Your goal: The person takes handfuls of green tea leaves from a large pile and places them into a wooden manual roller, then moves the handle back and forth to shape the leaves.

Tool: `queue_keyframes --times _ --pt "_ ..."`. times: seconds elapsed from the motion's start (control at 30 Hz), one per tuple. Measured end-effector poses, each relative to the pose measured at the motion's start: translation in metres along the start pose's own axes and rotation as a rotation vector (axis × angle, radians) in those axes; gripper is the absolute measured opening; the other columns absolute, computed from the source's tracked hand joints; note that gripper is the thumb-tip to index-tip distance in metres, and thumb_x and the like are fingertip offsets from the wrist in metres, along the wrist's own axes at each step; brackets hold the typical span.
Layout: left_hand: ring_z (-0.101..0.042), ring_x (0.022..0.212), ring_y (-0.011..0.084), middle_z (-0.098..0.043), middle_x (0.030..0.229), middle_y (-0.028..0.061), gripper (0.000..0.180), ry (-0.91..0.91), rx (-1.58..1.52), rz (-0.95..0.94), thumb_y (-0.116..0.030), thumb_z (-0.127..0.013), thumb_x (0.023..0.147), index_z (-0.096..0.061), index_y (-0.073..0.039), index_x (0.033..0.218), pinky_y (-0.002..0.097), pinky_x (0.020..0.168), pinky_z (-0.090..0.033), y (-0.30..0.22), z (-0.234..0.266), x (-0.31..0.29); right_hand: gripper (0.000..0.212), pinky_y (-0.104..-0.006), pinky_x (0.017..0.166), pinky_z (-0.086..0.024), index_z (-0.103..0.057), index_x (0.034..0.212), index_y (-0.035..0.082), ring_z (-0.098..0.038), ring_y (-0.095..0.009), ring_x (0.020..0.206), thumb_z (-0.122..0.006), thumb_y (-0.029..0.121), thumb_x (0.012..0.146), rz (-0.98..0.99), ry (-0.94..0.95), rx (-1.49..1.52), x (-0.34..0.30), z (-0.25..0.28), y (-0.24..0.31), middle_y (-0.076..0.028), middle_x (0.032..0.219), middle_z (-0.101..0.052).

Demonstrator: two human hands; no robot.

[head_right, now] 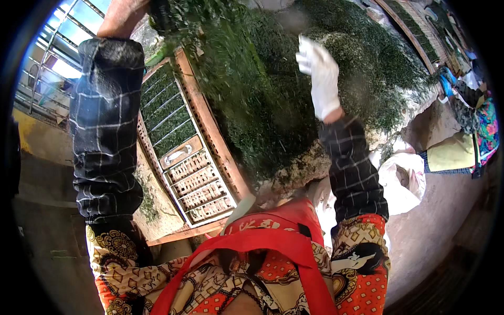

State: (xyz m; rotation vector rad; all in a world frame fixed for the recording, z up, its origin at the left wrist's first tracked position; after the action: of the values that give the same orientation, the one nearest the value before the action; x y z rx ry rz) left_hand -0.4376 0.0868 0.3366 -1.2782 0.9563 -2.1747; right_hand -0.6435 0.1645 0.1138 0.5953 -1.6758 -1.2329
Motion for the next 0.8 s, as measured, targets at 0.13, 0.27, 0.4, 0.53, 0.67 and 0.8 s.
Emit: queue_keyframes --times 0.13,0.27,0.4,0.53,0.67,0.8 --pt "-0.063 0.075 0.0115 -0.070 0.085 0.0049 0.015 0.070 0.010 -0.008 0.001 -0.066 0.084 -0.066 0.001 0.099 0.0279 0.068 -0.052 0.007 -0.012 0.003 0.031 -0.0273 0.077 -0.050 -0.053 0.129 0.001 -0.058 -0.015 0.088 -0.042 0.015 0.102 -0.064 0.009 0.553 0.035 -0.048 0.081 -0.007 0.108 -0.057" --pt "-0.064 0.075 0.0141 -0.071 0.085 0.0085 0.019 0.142 0.164 -0.046 -0.005 -0.065 0.084 -0.069 0.003 0.101 0.0290 0.070 -0.052 0.002 -0.048 -0.008 0.029 -0.0237 0.071 -0.053 -0.056 0.126 0.003 -0.062 -0.009 0.086 -0.048 0.016 0.101 -0.084 0.673 0.743 0.025 -0.048 -0.021 -0.005 0.115 -0.065" --pt "-0.063 0.093 0.0439 -0.065 0.096 0.0310 0.034 -0.191 0.518 -0.242 -0.007 -0.061 0.074 -0.063 0.007 0.105 0.0418 0.083 -0.051 0.116 -0.037 -0.034 0.035 -0.0365 0.084 -0.056 -0.049 0.131 -0.003 -0.065 -0.024 0.099 -0.045 0.017 0.103 0.045 0.722 0.173 -0.070 -0.102 -0.005 -0.016 0.122 -0.062" --pt "-0.065 0.100 0.0307 -0.068 0.108 0.0188 0.050 0.213 0.664 -0.062 -0.013 -0.073 0.075 -0.059 -0.002 0.123 0.0391 0.091 -0.050 0.194 -0.061 -0.098 0.034 -0.0379 0.078 -0.053 -0.053 0.123 -0.004 -0.063 -0.024 0.084 -0.055 0.019 0.099 -0.792 0.568 0.825 -0.133 -0.112 -0.079 -0.017 0.104 -0.065" --pt "-0.062 0.108 0.0372 -0.066 0.114 0.0215 0.061 0.883 0.588 0.323 -0.025 -0.074 0.082 -0.053 -0.005 0.135 0.0418 0.098 -0.047 0.220 -0.064 -0.164 0.024 -0.0275 0.042 -0.036 -0.064 0.096 0.001 -0.039 -0.009 0.045 -0.057 0.023 0.098 -0.860 0.470 0.424 -0.143 -0.115 -0.105 -0.005 0.076 -0.065" --pt "-0.062 0.099 0.0288 -0.066 0.104 0.0134 0.037 0.506 1.006 0.055 -0.021 -0.070 0.085 -0.064 -0.003 0.116 0.0422 0.087 -0.049 0.176 -0.034 -0.180 0.020 -0.0227 0.039 -0.031 -0.060 0.099 0.003 -0.038 -0.007 0.044 -0.048 0.019 0.100 -0.672 0.428 0.452 -0.076 -0.115 -0.060 0.000 0.067 -0.055"
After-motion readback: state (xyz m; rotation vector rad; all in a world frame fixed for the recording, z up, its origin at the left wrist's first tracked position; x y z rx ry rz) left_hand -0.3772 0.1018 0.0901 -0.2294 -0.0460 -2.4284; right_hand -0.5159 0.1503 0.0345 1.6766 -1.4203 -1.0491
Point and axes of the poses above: each hand's wrist, its own x-axis towards the middle knuckle, its own z-axis out of the back of the hand, y = z × x, the point moved 5 cm from there along x, towards the middle knuckle
